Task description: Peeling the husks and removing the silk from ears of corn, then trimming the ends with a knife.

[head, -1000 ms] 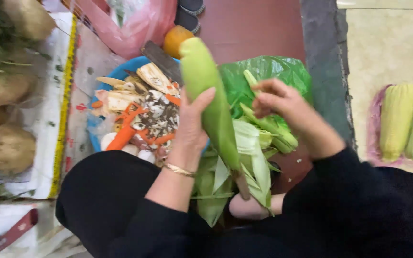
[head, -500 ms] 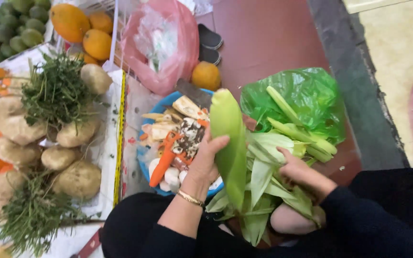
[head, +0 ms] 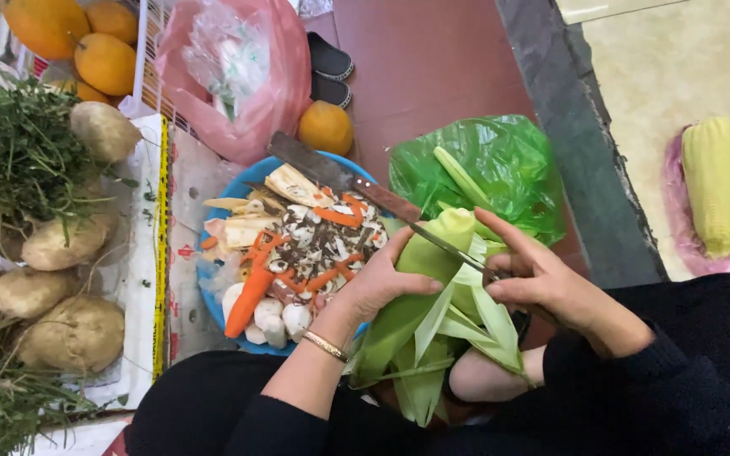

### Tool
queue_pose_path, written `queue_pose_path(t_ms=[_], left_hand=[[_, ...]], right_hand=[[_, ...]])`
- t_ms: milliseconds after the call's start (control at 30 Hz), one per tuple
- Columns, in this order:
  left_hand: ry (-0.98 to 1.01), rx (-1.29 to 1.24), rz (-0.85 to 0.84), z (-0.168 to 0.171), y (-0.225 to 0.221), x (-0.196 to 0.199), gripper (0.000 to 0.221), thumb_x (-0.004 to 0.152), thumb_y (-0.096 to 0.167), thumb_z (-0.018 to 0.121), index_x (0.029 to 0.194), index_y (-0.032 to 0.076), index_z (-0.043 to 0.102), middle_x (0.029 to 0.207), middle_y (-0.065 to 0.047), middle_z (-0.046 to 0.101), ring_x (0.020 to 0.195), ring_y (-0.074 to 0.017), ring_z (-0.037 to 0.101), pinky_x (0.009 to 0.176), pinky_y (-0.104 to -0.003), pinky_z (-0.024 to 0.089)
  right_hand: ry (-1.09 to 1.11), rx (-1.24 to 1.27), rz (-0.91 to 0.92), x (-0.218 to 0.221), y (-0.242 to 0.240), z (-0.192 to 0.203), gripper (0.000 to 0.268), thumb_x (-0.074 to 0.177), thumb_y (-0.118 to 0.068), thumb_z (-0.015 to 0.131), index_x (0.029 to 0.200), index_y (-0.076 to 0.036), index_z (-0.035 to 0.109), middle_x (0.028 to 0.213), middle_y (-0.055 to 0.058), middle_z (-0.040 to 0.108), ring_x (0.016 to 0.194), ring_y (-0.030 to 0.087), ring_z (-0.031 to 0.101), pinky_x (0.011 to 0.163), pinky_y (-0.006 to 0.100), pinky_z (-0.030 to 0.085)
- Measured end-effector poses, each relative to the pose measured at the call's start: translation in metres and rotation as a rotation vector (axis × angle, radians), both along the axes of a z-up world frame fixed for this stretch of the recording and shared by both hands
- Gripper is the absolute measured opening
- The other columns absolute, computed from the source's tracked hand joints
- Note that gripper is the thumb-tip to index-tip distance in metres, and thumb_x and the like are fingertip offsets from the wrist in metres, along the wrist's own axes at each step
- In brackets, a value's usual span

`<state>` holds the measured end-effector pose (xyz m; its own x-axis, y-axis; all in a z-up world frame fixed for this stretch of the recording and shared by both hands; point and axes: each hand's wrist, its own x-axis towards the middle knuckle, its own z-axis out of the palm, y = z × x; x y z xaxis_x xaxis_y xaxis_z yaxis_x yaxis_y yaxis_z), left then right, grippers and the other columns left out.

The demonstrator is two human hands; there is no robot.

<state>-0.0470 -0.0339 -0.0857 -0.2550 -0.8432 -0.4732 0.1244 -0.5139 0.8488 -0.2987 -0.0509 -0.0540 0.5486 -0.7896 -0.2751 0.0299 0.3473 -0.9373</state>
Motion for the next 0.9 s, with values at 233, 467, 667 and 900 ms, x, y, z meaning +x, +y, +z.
queue_pose_path(t_ms=[233,467,667,900], left_hand=[[-0.006,-0.009,-0.08,-0.002,0.0,0.006,0.104,0.055,0.014,0.095,0.15,0.025,0.054,0.119,-0.011,0.067,0.109,-0.026,0.063,0.091,-0.045,0.054],[-0.029,-0.017,-0.141,0.011,-0.006,0.007,0.103,0.056,0.019,0.096,0.15,0.024,0.054,0.121,-0.012,0.065,0.112,-0.027,0.061,0.092,-0.044,0.053],[-0.087,-0.033,-0.202,0.007,-0.007,0.008,0.099,0.058,0.017,0.094,0.149,0.022,0.056,0.12,-0.011,0.065,0.112,-0.0268,0.059,0.092,-0.043,0.053],[-0.13,-0.047,-0.224,0.009,-0.002,0.005,0.092,0.058,0.019,0.092,0.144,0.019,0.059,0.11,-0.011,0.067,0.102,-0.0275,0.062,0.084,-0.044,0.055]], right_hand=[[0.03,-0.007,0.12,-0.008,-0.011,-0.034,0.096,0.081,-0.012,0.075,0.164,-0.019,0.027,0.053,0.01,0.05,0.036,0.019,0.048,0.033,0.026,0.036],[0.01,0.034,0.118,-0.013,-0.013,-0.026,0.095,0.082,-0.015,0.075,0.165,-0.019,0.028,0.056,0.004,0.049,0.038,0.014,0.045,0.032,0.023,0.034],[-0.006,0.055,0.148,-0.004,-0.014,-0.014,0.1,0.081,-0.015,0.079,0.165,-0.018,0.026,0.057,0.001,0.048,0.038,0.011,0.046,0.032,0.021,0.036],[-0.046,0.003,0.087,-0.003,-0.009,-0.038,0.089,0.081,-0.009,0.078,0.16,-0.012,0.037,0.05,0.004,0.05,0.033,0.013,0.049,0.028,0.023,0.037]])
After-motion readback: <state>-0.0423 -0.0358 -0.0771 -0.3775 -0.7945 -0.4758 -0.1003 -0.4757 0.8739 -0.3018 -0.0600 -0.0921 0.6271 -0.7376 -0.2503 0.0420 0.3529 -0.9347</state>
